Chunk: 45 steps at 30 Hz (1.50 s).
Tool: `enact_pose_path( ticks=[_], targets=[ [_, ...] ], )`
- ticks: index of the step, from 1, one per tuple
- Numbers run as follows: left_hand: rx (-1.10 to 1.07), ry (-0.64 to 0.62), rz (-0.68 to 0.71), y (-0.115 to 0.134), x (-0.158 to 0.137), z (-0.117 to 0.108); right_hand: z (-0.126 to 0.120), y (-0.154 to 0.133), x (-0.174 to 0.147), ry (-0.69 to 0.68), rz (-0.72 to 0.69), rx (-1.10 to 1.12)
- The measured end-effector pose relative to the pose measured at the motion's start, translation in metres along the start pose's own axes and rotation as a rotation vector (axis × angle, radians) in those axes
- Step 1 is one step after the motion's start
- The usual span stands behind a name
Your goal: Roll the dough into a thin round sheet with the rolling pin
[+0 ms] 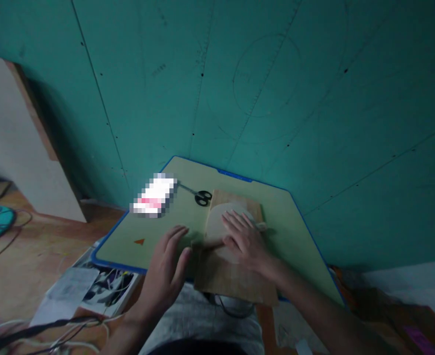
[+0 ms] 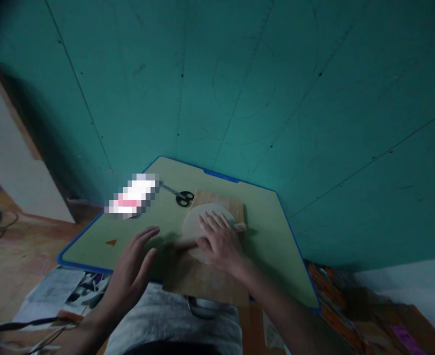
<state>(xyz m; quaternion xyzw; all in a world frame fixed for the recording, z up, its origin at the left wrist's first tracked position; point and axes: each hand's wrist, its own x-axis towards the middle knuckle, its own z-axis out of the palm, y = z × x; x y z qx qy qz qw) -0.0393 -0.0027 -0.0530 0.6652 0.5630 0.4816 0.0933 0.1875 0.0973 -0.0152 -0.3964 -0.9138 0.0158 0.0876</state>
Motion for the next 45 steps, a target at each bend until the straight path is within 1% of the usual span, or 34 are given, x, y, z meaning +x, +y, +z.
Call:
enact_pose_path(
  ticks=[1,2,3,4,5,7,8,10,12,15,17,18,19,21,23,25,27,28,30,31,33,35,36,38,39,41,45],
  targets=[
    [-0.043,0.005,0.080,0.011,-0.004,0.002,-0.001,-0.001,-0.009,-0.006,-0.013,0.007],
    [-0.087,-0.021,0.168,0.024,-0.007,0.006,-0.001,-0.002,-0.014,-0.015,-0.023,0.013],
    [-0.129,-0.104,0.290,0.039,-0.010,0.011,-0.002,-0.002,-0.015,-0.025,-0.025,0.016],
    [-0.137,-0.205,0.367,0.053,-0.012,0.018,-0.002,-0.001,-0.013,-0.035,-0.023,0.016],
    [-0.102,-0.317,0.394,0.066,-0.012,0.027,-0.003,0.001,-0.008,-0.044,-0.018,0.012],
    [-0.013,-0.419,0.458,0.084,-0.010,0.045,-0.003,0.006,0.007,-0.066,-0.016,0.002],
    [0.056,-0.454,0.457,0.089,-0.009,0.054,-0.002,0.009,0.017,-0.080,-0.025,-0.003],
    [0.171,-0.523,0.462,0.089,-0.007,0.069,-0.001,0.016,0.041,-0.098,-0.055,-0.009],
    [0.242,-0.597,0.485,0.084,-0.009,0.077,0.002,0.024,0.068,-0.101,-0.076,0.001],
    [0.306,-0.654,0.518,0.078,-0.016,0.078,0.006,0.035,0.104,-0.084,-0.045,0.044],
    [0.340,-0.661,0.504,0.078,-0.019,0.077,0.008,0.038,0.116,-0.039,0.002,0.069],
    [0.348,-0.663,0.498,0.078,-0.019,0.076,0.009,0.038,0.116,-0.003,0.015,0.077],
    [0.352,-0.661,0.495,0.079,-0.019,0.076,0.009,0.036,0.113,0.034,0.010,0.080],
    [0.351,-0.636,0.496,0.079,-0.019,0.078,0.009,0.031,0.094,0.094,-0.052,0.079],
    [0.348,-0.584,0.501,0.077,-0.023,0.081,0.009,0.026,0.069,0.108,-0.146,0.077],
    [0.344,-0.518,0.506,0.073,-0.029,0.085,0.009,0.022,0.046,0.100,-0.200,0.078],
    [0.324,-0.469,0.535,0.069,-0.033,0.089,0.008,0.024,0.031,0.108,-0.196,0.084],
    [0.305,-0.463,0.553,0.066,-0.031,0.090,0.006,0.027,0.027,0.125,-0.174,0.093],
    [0.283,-0.488,0.542,0.061,-0.017,0.090,-0.003,0.037,0.022,0.205,-0.073,0.145],
    [0.291,-0.501,0.505,0.057,-0.005,0.089,-0.010,0.042,0.021,0.258,0.009,0.188],
    [0.356,-0.499,0.373,0.050,0.030,0.088,-0.027,0.054,0.016,0.376,0.199,0.296],
    [0.439,-0.454,0.248,0.040,0.069,0.092,-0.045,0.064,0.005,0.481,0.358,0.430],
    [0.465,-0.445,0.219,0.034,0.086,0.095,-0.053,0.068,-0.001,0.523,0.407,0.498],
    [0.497,-0.440,0.234,0.024,0.112,0.105,-0.063,0.073,-0.018,0.573,0.466,0.608],
    [0.505,-0.454,0.247,0.019,0.119,0.110,-0.066,0.074,-0.026,0.578,0.488,0.643],
    [0.509,-0.486,0.274,0.015,0.122,0.118,-0.067,0.076,-0.042,0.568,0.534,0.679],
    [0.526,-0.524,0.274,0.019,0.109,0.120,-0.059,0.080,-0.067,0.568,0.634,0.739]
  ],
)
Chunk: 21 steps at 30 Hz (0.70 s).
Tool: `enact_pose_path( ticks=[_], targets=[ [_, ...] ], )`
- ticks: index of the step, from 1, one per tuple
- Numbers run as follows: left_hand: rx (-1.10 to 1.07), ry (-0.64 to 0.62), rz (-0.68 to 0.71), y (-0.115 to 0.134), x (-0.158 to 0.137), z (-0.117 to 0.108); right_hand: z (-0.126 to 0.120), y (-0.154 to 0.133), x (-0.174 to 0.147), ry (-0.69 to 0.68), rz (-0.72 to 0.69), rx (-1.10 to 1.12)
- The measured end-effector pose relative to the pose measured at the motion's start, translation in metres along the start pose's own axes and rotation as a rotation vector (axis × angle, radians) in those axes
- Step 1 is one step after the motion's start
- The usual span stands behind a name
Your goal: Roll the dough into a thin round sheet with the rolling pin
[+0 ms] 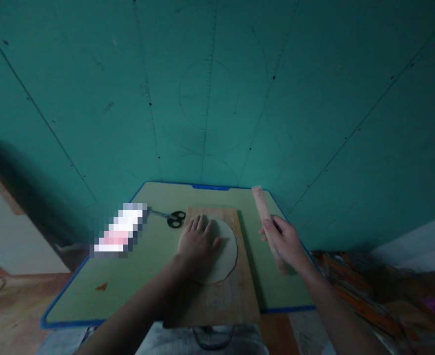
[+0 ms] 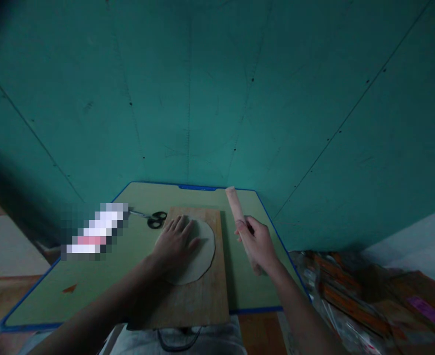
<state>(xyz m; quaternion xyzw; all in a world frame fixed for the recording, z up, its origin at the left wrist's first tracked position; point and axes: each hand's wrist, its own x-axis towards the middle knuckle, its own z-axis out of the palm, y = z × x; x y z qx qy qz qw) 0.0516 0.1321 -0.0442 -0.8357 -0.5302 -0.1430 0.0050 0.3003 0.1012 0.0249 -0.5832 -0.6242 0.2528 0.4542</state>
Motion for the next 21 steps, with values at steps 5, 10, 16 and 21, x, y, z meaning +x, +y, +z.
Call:
enact_pose_path(
  ticks=[5,10,16,21],
  targets=[
    [0.019,-0.075,0.030,0.007,-0.005,-0.007,-0.005,0.011,-0.007,0.015,0.043,0.040],
    [-0.006,-0.132,0.133,0.025,-0.007,-0.018,0.000,0.008,-0.008,-0.042,-0.013,0.003],
    [-0.159,-0.080,0.290,0.073,-0.077,-0.022,0.025,-0.006,-0.021,-0.212,-0.292,-0.256],
    [-0.217,-0.094,0.329,0.089,-0.106,-0.012,0.067,-0.030,-0.033,-0.542,-0.478,-0.440]
  ],
)
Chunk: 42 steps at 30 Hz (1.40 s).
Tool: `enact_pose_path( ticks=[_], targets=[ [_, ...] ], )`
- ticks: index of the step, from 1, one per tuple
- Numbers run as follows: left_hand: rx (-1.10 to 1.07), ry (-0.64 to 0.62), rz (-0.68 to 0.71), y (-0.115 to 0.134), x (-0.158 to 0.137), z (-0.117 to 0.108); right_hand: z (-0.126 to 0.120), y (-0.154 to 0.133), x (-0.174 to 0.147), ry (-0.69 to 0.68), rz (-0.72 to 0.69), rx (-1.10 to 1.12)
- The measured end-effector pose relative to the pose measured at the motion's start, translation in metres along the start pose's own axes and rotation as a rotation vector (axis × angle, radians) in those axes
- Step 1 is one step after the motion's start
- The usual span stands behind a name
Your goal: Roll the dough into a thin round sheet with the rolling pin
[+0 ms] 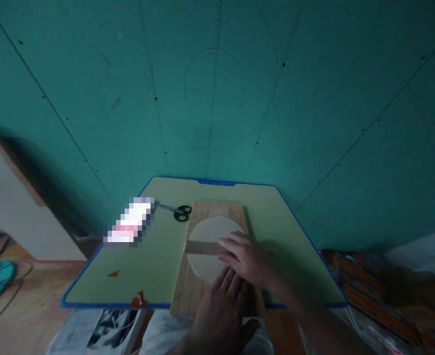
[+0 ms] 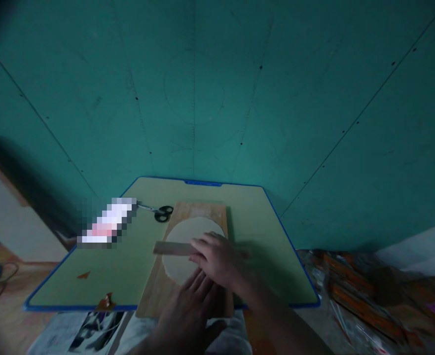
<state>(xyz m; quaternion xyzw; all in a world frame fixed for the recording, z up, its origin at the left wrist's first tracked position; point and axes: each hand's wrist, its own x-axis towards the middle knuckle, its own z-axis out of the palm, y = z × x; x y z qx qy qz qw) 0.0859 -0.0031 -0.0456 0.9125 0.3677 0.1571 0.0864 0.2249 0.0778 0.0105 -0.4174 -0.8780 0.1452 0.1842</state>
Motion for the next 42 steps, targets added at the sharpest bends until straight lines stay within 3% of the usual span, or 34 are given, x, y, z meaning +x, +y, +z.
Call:
enact_pose_path(
  ticks=[5,11,16,19,22,25,30,33,37,42],
  targets=[
    [-0.013,-0.124,0.050,-0.003,0.007,0.000,0.013,-0.011,0.011,-0.137,-0.070,-0.117],
    [0.124,-0.046,0.119,0.001,0.001,0.006,0.022,-0.002,0.015,-0.150,-0.112,-0.185],
    [0.308,0.115,0.155,0.003,0.001,0.013,0.023,0.017,0.064,-0.238,-0.237,-0.253],
    [0.356,0.097,0.172,0.003,0.003,0.011,0.021,0.029,0.103,-0.262,-0.288,-0.273],
    [0.360,0.086,0.166,0.002,0.002,0.009,0.021,0.033,0.119,-0.240,-0.219,-0.290],
    [0.336,0.078,0.150,0.002,0.001,0.008,0.021,0.026,0.096,-0.233,-0.191,-0.284],
    [0.239,0.096,0.109,0.008,0.001,0.006,0.015,0.009,0.022,-0.270,-0.248,-0.220],
    [0.225,0.111,0.091,0.010,0.000,0.005,0.014,0.007,0.011,-0.274,-0.261,-0.223],
    [0.266,0.161,0.114,0.009,0.000,0.007,0.022,0.017,0.050,-0.237,-0.308,-0.277],
    [0.309,0.116,0.129,0.007,0.001,0.011,0.030,0.034,0.121,-0.233,-0.297,-0.275]
  ],
)
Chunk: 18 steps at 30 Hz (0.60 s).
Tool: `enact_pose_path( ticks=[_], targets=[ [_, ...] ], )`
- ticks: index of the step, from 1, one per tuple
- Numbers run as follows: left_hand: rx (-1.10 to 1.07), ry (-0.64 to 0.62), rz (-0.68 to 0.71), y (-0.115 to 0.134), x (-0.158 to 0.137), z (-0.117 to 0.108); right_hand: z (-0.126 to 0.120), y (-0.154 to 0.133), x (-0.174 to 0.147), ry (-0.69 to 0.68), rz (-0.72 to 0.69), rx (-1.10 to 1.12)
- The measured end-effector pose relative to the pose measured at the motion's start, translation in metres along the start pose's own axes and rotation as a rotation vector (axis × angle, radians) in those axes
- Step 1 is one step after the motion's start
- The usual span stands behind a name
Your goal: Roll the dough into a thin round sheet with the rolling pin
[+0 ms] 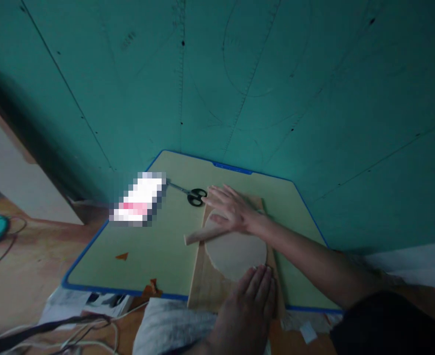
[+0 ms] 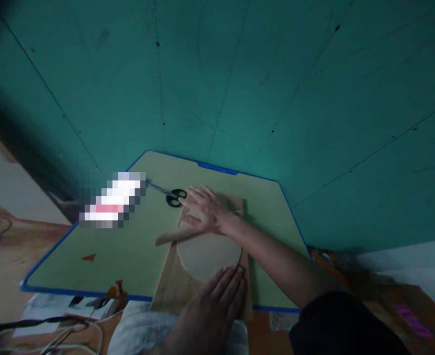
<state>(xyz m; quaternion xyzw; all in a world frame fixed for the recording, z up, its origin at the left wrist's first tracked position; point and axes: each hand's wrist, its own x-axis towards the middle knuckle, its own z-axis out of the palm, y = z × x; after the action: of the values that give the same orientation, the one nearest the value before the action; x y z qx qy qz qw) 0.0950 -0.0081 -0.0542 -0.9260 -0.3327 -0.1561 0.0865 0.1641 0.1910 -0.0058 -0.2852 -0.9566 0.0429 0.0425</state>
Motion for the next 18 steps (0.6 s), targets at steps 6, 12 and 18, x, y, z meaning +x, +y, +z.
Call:
enact_pose_path(
  ticks=[6,12,18],
  targets=[
    [0.035,0.038,-0.020,-0.005,-0.001,-0.003,0.001,-0.005,-0.007,0.040,0.124,0.000],
    [-0.049,0.024,-0.075,-0.003,0.003,0.002,0.004,-0.042,-0.084,0.037,0.102,0.016],
    [-0.002,0.102,-0.087,0.001,0.001,0.003,0.003,-0.033,-0.065,0.033,0.108,-0.016]
  ],
)
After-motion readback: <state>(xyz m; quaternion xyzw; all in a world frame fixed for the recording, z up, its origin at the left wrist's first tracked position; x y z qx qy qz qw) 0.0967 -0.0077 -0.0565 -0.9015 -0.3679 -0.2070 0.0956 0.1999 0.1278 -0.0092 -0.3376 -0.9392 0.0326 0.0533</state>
